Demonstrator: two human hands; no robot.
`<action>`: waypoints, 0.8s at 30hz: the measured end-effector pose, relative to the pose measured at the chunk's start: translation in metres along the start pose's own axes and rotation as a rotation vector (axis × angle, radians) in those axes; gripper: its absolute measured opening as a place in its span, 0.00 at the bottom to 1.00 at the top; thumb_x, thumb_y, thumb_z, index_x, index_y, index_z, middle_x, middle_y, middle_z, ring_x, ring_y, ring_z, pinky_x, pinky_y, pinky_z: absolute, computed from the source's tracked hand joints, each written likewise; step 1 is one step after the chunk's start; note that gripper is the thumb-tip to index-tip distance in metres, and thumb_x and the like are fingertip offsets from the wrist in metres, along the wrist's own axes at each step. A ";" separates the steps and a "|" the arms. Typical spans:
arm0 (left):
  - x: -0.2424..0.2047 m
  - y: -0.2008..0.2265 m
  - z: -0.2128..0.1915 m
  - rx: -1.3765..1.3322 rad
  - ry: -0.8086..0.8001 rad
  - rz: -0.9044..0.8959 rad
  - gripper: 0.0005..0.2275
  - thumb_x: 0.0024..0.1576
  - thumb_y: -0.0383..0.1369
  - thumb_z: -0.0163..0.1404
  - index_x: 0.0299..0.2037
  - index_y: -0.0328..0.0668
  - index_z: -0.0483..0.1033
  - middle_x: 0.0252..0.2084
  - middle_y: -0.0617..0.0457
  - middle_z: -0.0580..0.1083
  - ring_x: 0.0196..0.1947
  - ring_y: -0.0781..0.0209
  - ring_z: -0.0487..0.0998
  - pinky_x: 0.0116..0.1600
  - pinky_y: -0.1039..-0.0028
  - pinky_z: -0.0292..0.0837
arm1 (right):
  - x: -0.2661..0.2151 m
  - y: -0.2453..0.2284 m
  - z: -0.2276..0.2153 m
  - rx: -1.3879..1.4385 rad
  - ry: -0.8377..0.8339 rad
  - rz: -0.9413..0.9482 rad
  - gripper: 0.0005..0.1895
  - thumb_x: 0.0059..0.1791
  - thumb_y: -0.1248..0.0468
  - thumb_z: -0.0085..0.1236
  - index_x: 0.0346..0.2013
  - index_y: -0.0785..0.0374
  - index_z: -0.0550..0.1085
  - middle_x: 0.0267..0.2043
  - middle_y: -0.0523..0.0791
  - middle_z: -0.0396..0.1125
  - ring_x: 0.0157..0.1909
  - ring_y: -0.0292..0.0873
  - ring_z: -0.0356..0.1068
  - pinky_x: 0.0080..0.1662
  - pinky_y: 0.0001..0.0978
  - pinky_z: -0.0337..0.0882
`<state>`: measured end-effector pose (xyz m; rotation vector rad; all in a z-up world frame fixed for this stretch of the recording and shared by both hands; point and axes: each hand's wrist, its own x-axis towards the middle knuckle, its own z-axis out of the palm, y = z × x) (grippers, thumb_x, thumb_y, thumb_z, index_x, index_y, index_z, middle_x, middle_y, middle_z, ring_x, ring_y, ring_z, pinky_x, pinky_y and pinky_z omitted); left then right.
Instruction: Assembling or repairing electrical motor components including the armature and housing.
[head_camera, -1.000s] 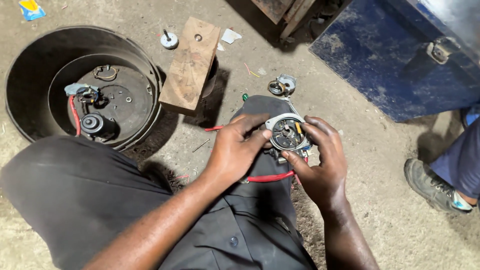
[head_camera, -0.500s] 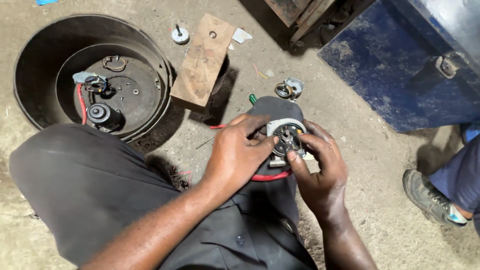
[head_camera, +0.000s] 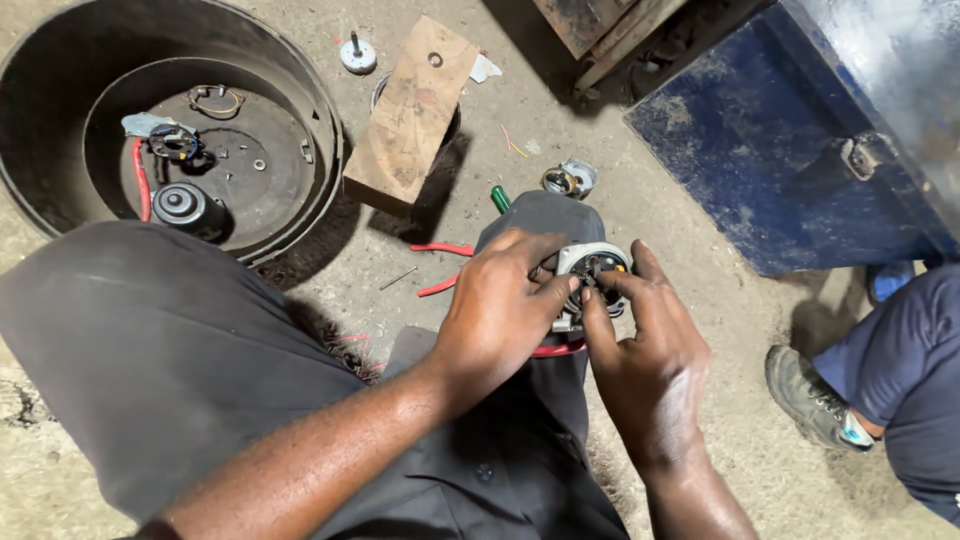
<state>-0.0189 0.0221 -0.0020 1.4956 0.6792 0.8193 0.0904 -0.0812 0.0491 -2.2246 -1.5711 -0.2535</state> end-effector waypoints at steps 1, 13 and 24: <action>0.001 0.000 0.000 -0.004 -0.001 0.000 0.14 0.56 0.27 0.57 0.51 0.31 0.78 0.45 0.42 0.77 0.38 0.56 0.84 0.43 0.70 0.79 | 0.001 0.000 -0.001 -0.004 -0.001 0.000 0.10 0.48 0.69 0.65 0.42 0.67 0.76 0.56 0.61 0.72 0.59 0.55 0.75 0.54 0.40 0.76; 0.009 -0.010 0.006 0.062 0.036 0.016 0.15 0.54 0.28 0.58 0.50 0.29 0.78 0.42 0.40 0.77 0.38 0.50 0.83 0.44 0.66 0.78 | 0.012 0.009 -0.004 -0.081 -0.106 -0.025 0.09 0.49 0.63 0.64 0.41 0.64 0.79 0.58 0.58 0.72 0.56 0.56 0.75 0.54 0.44 0.74; 0.014 -0.012 0.003 0.078 0.081 -0.005 0.14 0.52 0.29 0.59 0.47 0.32 0.81 0.43 0.39 0.78 0.42 0.45 0.82 0.48 0.63 0.77 | 0.014 0.008 0.002 -0.059 -0.092 -0.055 0.07 0.49 0.64 0.64 0.40 0.62 0.78 0.62 0.56 0.71 0.55 0.54 0.76 0.54 0.42 0.75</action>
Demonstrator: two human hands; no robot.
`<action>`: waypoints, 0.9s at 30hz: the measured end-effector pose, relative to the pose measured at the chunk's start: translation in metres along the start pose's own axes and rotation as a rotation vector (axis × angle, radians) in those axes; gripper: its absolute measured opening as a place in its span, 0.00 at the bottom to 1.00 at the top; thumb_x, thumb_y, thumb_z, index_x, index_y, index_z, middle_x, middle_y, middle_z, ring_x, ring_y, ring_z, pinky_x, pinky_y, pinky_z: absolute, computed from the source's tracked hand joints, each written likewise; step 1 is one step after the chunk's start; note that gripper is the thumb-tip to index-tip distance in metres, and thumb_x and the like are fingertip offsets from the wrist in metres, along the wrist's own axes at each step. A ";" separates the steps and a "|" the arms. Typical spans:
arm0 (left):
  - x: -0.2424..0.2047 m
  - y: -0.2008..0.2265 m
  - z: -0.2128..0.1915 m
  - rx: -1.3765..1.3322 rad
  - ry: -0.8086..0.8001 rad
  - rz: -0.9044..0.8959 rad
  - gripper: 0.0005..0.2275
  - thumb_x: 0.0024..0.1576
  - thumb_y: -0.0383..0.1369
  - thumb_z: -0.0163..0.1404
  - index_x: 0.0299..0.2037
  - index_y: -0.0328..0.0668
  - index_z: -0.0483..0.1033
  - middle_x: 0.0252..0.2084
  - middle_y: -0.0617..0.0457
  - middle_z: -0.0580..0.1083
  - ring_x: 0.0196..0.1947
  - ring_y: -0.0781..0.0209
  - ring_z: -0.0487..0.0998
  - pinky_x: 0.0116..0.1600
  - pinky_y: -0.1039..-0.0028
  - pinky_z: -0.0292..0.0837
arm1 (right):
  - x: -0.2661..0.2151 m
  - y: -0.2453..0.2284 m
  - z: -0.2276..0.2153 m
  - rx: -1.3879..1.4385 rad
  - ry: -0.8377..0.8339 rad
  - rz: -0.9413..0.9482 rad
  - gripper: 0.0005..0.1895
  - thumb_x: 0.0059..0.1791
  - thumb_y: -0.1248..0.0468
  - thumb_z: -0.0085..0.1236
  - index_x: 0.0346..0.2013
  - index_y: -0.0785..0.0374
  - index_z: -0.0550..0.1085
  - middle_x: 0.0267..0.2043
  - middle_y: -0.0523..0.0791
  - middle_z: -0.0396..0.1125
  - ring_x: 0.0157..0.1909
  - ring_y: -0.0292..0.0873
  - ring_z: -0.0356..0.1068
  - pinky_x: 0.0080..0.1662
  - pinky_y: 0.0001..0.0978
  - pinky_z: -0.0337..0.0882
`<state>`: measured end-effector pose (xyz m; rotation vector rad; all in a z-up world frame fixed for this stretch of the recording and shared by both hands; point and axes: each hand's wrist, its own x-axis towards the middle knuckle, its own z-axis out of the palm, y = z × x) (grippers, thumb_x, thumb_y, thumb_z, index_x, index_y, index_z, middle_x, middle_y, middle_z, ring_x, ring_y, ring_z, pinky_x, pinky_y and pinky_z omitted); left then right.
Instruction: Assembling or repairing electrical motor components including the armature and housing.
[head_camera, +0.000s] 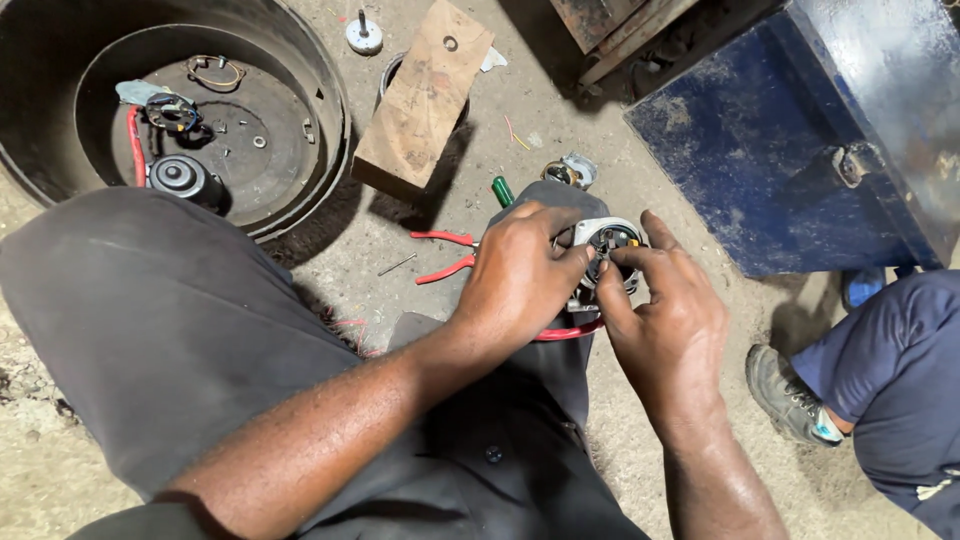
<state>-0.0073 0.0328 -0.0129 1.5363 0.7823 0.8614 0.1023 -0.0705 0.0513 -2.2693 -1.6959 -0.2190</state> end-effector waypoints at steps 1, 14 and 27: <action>0.000 0.000 0.000 -0.003 0.002 -0.001 0.14 0.52 0.29 0.59 0.47 0.32 0.81 0.43 0.39 0.78 0.42 0.45 0.82 0.48 0.63 0.77 | 0.000 -0.001 0.000 -0.002 -0.002 -0.003 0.07 0.49 0.64 0.64 0.40 0.62 0.78 0.62 0.56 0.71 0.55 0.54 0.76 0.54 0.42 0.75; -0.004 0.003 0.003 -0.010 -0.070 -0.071 0.17 0.54 0.31 0.57 0.52 0.32 0.78 0.46 0.38 0.77 0.40 0.47 0.83 0.47 0.63 0.77 | -0.002 -0.006 -0.005 -0.106 0.009 0.024 0.07 0.48 0.64 0.65 0.38 0.63 0.79 0.61 0.55 0.72 0.53 0.53 0.76 0.53 0.41 0.75; -0.014 0.003 0.004 0.013 -0.056 0.091 0.14 0.57 0.29 0.55 0.52 0.31 0.77 0.44 0.37 0.76 0.46 0.37 0.78 0.52 0.57 0.73 | -0.005 -0.009 -0.009 -0.117 -0.017 0.135 0.08 0.49 0.61 0.65 0.39 0.62 0.81 0.56 0.54 0.74 0.51 0.51 0.77 0.51 0.39 0.75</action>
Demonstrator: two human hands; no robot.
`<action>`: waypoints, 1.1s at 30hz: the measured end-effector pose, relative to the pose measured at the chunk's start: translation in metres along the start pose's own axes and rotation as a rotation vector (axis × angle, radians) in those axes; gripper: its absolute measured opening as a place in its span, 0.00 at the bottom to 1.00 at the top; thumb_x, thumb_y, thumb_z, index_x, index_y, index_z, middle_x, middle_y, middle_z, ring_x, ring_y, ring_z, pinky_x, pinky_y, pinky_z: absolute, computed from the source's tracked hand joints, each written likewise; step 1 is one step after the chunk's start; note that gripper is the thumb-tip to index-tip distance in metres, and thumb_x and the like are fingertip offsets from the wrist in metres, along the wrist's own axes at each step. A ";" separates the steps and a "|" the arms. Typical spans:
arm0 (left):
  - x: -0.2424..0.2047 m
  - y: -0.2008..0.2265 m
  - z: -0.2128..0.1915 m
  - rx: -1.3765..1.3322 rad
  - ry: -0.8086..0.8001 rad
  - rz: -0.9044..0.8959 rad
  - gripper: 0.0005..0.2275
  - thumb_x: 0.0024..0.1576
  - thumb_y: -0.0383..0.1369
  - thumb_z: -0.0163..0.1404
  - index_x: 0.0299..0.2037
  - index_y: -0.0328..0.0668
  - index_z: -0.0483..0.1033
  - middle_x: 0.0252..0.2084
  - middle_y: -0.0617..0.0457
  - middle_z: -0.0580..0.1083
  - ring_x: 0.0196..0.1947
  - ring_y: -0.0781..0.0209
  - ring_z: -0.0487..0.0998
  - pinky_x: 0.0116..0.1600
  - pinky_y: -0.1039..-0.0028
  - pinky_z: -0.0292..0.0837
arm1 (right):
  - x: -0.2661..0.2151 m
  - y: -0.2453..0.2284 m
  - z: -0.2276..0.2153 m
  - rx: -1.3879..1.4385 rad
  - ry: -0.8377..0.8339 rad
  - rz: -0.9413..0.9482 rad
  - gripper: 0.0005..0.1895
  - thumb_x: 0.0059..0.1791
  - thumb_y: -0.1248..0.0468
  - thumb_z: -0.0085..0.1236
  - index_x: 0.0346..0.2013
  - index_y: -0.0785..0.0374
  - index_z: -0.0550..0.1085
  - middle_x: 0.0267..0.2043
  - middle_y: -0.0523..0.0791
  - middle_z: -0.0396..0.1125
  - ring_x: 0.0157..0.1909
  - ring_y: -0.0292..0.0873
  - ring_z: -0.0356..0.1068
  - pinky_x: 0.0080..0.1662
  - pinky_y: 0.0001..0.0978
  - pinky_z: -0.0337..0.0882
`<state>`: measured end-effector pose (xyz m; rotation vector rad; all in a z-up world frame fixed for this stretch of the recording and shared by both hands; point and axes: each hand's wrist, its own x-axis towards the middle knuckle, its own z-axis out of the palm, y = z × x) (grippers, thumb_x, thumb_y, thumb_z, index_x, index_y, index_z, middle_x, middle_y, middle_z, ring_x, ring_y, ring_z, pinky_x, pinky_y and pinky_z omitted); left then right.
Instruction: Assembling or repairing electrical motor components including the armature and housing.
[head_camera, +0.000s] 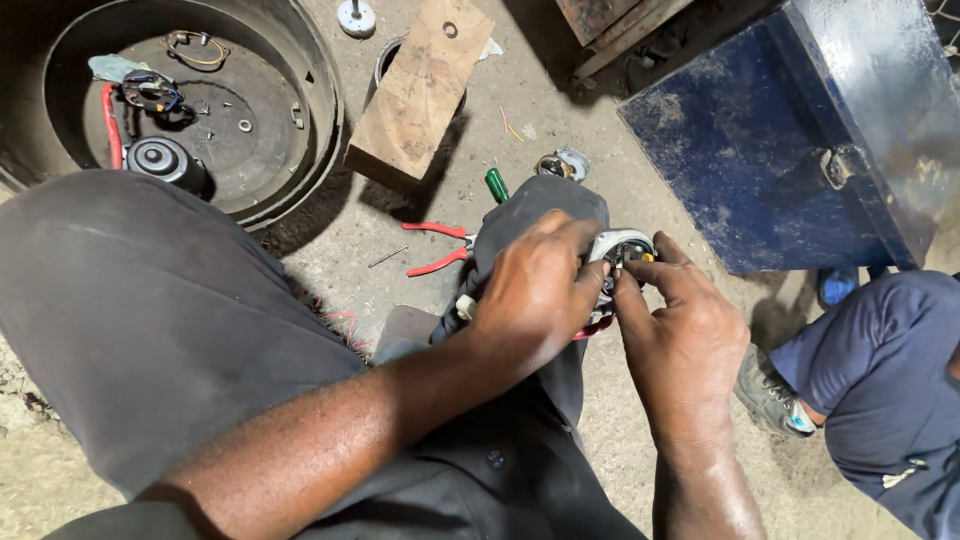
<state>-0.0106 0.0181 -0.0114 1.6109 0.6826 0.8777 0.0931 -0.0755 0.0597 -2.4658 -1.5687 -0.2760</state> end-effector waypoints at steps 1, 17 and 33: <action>0.000 0.001 -0.001 -0.001 0.000 0.000 0.14 0.57 0.29 0.55 0.52 0.31 0.77 0.44 0.37 0.76 0.46 0.37 0.78 0.52 0.57 0.73 | 0.000 0.000 0.000 -0.001 0.000 0.000 0.08 0.49 0.61 0.65 0.39 0.62 0.81 0.56 0.54 0.74 0.51 0.51 0.77 0.51 0.39 0.75; 0.014 -0.018 -0.009 -0.457 -0.002 -0.254 0.13 0.62 0.23 0.46 0.57 0.34 0.73 0.42 0.48 0.78 0.36 0.63 0.83 0.42 0.74 0.82 | 0.006 0.006 0.018 0.214 0.062 -0.021 0.07 0.48 0.66 0.65 0.39 0.64 0.78 0.58 0.57 0.73 0.55 0.52 0.77 0.49 0.39 0.77; 0.063 -0.010 -0.033 -0.067 -0.302 0.010 0.06 0.55 0.27 0.58 0.41 0.39 0.83 0.43 0.50 0.83 0.44 0.62 0.85 0.51 0.73 0.79 | 0.011 0.011 0.021 0.247 0.085 -0.198 0.08 0.48 0.69 0.65 0.40 0.66 0.77 0.56 0.57 0.73 0.57 0.55 0.76 0.55 0.43 0.75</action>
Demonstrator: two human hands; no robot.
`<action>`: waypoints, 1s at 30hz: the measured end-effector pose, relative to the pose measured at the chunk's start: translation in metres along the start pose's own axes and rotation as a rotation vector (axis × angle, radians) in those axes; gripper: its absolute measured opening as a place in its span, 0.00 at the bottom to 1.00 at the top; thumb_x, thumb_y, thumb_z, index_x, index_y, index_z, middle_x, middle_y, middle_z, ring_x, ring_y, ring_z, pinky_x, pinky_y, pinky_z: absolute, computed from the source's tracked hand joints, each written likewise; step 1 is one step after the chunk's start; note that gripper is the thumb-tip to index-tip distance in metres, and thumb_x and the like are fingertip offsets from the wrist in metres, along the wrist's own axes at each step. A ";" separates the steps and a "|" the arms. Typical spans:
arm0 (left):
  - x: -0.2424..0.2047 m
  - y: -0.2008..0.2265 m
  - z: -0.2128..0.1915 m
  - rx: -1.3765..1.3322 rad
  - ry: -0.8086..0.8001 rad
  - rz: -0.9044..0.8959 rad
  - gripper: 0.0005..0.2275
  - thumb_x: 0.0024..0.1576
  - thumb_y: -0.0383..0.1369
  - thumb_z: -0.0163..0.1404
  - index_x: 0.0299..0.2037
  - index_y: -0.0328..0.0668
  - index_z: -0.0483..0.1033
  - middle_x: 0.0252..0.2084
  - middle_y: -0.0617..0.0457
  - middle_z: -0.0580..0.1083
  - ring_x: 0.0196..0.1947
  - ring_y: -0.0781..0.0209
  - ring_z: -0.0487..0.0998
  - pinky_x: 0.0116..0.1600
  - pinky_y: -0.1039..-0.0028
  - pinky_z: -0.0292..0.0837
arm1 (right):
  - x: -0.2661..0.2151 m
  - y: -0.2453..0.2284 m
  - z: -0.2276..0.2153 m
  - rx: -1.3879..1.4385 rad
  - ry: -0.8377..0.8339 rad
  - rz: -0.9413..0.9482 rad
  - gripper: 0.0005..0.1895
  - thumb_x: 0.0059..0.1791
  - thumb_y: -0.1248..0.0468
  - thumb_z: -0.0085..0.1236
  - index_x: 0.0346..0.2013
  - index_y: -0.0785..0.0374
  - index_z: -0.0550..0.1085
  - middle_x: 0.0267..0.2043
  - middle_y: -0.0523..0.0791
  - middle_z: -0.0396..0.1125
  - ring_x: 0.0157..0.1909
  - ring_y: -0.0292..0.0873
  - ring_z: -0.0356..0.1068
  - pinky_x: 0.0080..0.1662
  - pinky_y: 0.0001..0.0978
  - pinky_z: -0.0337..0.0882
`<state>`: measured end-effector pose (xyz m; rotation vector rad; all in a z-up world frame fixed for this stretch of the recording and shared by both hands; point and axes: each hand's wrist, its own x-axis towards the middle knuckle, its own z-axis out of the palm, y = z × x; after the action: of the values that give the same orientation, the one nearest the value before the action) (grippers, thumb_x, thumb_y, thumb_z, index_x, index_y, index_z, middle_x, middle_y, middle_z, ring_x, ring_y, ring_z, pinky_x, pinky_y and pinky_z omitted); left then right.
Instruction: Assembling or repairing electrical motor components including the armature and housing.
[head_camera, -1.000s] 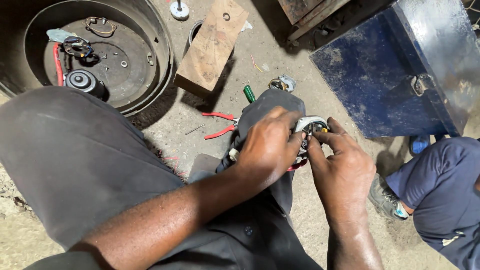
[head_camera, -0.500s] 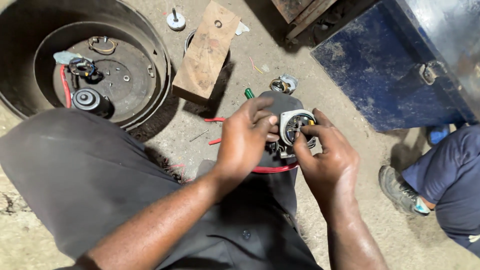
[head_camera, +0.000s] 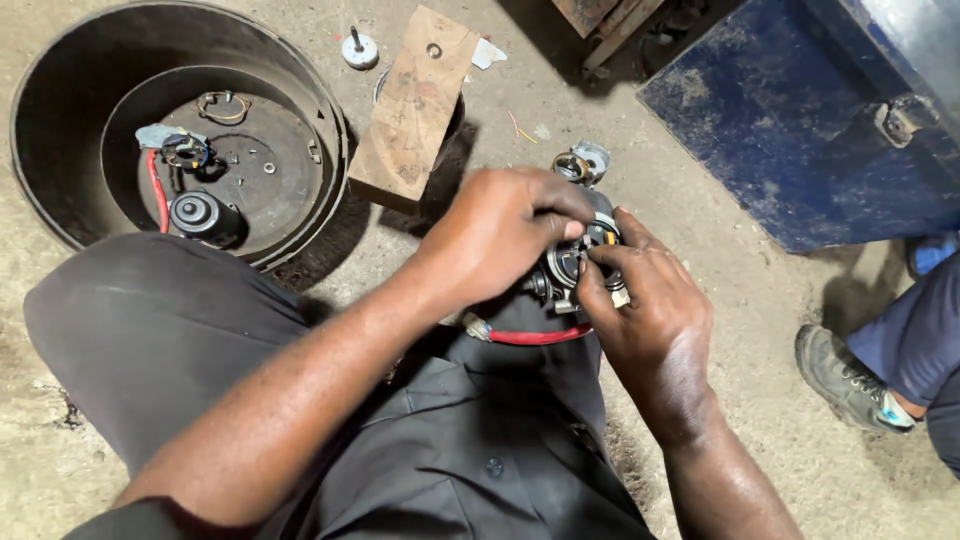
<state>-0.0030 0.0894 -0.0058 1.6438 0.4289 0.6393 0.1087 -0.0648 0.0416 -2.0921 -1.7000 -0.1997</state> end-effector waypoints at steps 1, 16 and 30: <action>-0.001 -0.001 0.001 0.002 -0.002 0.004 0.06 0.55 0.27 0.58 0.41 0.39 0.83 0.43 0.50 0.83 0.44 0.62 0.85 0.51 0.73 0.79 | 0.001 0.000 0.000 -0.001 0.004 0.000 0.08 0.48 0.69 0.65 0.40 0.66 0.77 0.56 0.57 0.73 0.57 0.55 0.76 0.55 0.43 0.75; 0.002 0.004 0.008 0.404 -0.063 0.311 0.05 0.53 0.27 0.58 0.38 0.39 0.80 0.37 0.45 0.74 0.43 0.43 0.78 0.46 0.56 0.73 | 0.001 -0.001 -0.003 0.023 -0.014 -0.013 0.07 0.48 0.69 0.65 0.40 0.65 0.77 0.56 0.56 0.73 0.59 0.54 0.75 0.56 0.42 0.74; 0.030 0.011 0.011 0.691 -0.205 0.369 0.05 0.53 0.28 0.54 0.33 0.33 0.80 0.40 0.39 0.75 0.42 0.44 0.80 0.45 0.56 0.76 | -0.004 0.000 -0.004 0.033 -0.029 -0.003 0.07 0.50 0.68 0.64 0.41 0.64 0.77 0.57 0.53 0.73 0.54 0.52 0.76 0.54 0.41 0.74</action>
<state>0.0261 0.0968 0.0091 2.4588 0.1992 0.6172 0.1083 -0.0700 0.0439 -2.0786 -1.7117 -0.1414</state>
